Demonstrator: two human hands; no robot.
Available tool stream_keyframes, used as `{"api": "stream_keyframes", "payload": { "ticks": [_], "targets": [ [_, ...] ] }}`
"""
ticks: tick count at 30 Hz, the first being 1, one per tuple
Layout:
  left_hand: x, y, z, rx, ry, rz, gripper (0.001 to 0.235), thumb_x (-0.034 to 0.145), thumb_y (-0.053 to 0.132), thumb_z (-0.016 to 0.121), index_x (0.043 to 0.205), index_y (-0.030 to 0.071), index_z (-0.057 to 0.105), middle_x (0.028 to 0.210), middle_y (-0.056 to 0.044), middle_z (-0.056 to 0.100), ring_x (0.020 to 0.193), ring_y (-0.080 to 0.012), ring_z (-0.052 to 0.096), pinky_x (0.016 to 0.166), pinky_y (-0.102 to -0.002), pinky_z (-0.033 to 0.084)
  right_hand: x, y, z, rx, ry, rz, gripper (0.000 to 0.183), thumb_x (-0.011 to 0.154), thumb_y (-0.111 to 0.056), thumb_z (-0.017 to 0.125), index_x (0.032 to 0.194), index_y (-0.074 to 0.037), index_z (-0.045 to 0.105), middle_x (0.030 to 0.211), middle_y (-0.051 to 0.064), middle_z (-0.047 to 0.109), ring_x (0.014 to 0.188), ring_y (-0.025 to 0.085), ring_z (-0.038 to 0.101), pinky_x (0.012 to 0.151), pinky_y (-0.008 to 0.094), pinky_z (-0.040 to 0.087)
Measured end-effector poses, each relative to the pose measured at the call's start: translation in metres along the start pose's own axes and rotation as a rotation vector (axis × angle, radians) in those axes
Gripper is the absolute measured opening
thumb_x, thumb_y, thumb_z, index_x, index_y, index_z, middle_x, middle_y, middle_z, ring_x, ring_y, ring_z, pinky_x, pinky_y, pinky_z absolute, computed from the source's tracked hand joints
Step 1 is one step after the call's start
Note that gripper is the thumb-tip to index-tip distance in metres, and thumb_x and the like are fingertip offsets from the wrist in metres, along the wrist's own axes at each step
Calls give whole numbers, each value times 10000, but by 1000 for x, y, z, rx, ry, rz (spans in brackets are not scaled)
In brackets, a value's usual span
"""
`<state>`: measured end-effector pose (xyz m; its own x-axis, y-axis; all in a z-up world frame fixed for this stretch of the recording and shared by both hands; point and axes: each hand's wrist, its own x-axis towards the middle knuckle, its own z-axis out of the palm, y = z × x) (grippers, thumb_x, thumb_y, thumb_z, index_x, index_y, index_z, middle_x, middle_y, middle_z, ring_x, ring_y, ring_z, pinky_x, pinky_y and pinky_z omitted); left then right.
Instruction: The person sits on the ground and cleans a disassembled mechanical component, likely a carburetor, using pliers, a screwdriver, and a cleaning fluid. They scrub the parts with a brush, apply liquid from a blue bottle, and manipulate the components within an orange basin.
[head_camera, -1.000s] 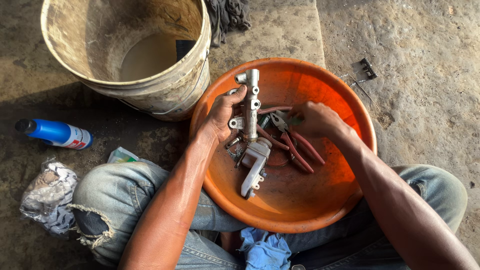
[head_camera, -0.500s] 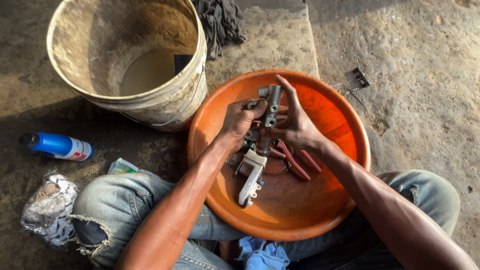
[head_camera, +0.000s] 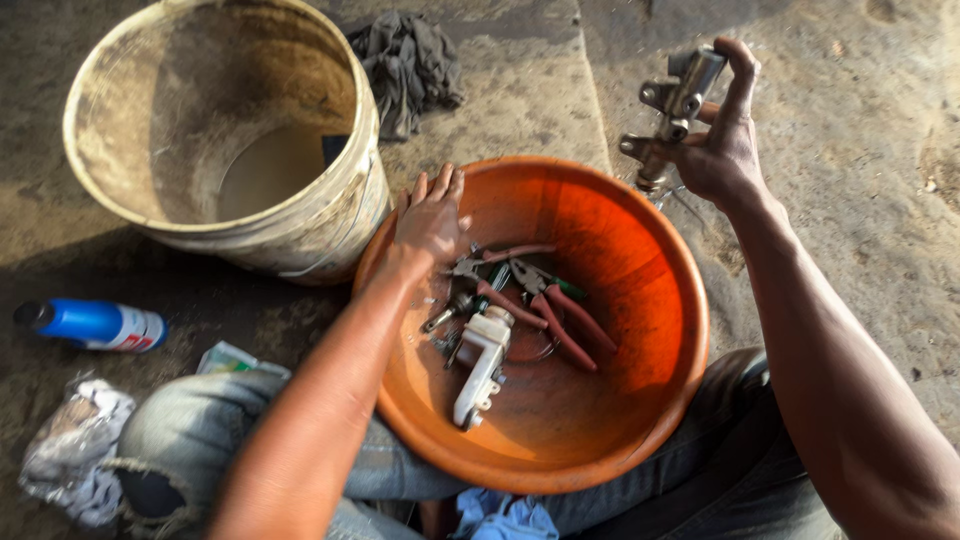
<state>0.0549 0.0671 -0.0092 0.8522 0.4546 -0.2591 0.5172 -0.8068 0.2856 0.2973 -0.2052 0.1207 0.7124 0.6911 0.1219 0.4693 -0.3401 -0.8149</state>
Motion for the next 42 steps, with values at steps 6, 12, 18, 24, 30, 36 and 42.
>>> {"api": "stream_keyframes", "payload": {
  "ticks": [6, 12, 18, 24, 30, 36, 42],
  "targets": [
    [50, -44, 43, 239, 99, 241, 951, 839, 213, 699, 1596, 71, 141, 1683, -123, 163, 1481, -336, 290, 1269, -529, 83, 10, 81, 10, -189, 3, -485, 969, 926, 18, 794, 1552, -314, 134, 1397, 302, 608, 1176, 367, 689, 916, 487, 630],
    [34, -71, 93, 167, 32, 76, 826, 1043, -86, 420, 1735, 277, 155, 1013, -156, 716, 930, -210, 733, 1342, -449, 213, 11, 127, 19, 56, -16, 157, 871, 951, -157, 756, 1602, -319, 201, 1087, 180, 727, 1013, 323, 711, 810, 461, 577],
    [14, -34, 26, -135, -81, 79, 936, 716, -149, 500, 1577, 149, 287, 1598, -124, 396, 1007, -292, 675, 865, -383, 547, -3, 110, 35, 33, -62, 53, 971, 801, -100, 857, 1529, -313, 250, 1172, 135, 775, 1214, 275, 678, 1040, 515, 480],
    [48, 7, -11, -29, -238, 155, 937, 764, -214, 466, 1591, 209, 340, 1481, -137, 534, 814, -249, 711, 591, -273, 613, -10, 72, 27, -282, -96, 195, 1065, 744, -86, 903, 1533, -304, 221, 1251, 191, 689, 1198, 343, 636, 1018, 536, 500],
    [55, 10, -6, 72, -365, 148, 903, 812, -161, 492, 1583, 286, 347, 1447, -104, 531, 866, -268, 707, 664, -304, 638, -4, 69, 28, -180, 16, -151, 873, 886, 71, 710, 1545, -268, 248, 1479, 231, 579, 1245, 396, 660, 898, 472, 619],
    [31, -25, 44, 65, 202, 516, 924, 735, -67, 544, 1565, 305, 378, 1500, -33, 473, 987, -275, 698, 760, -324, 647, 2, 63, 47, -219, 7, -40, 617, 1074, -24, 589, 1528, -303, 278, 1317, 192, 687, 904, 346, 785, 659, 480, 678],
    [12, 6, 4, 86, -410, -69, 788, 965, -109, 423, 1658, 227, 261, 1356, -212, 659, 1088, -345, 717, 900, -403, 623, -3, 77, 60, -326, -99, -125, 658, 974, -53, 679, 1472, -271, 307, 1280, 147, 693, 887, 314, 760, 632, 427, 666]
  ]
}}
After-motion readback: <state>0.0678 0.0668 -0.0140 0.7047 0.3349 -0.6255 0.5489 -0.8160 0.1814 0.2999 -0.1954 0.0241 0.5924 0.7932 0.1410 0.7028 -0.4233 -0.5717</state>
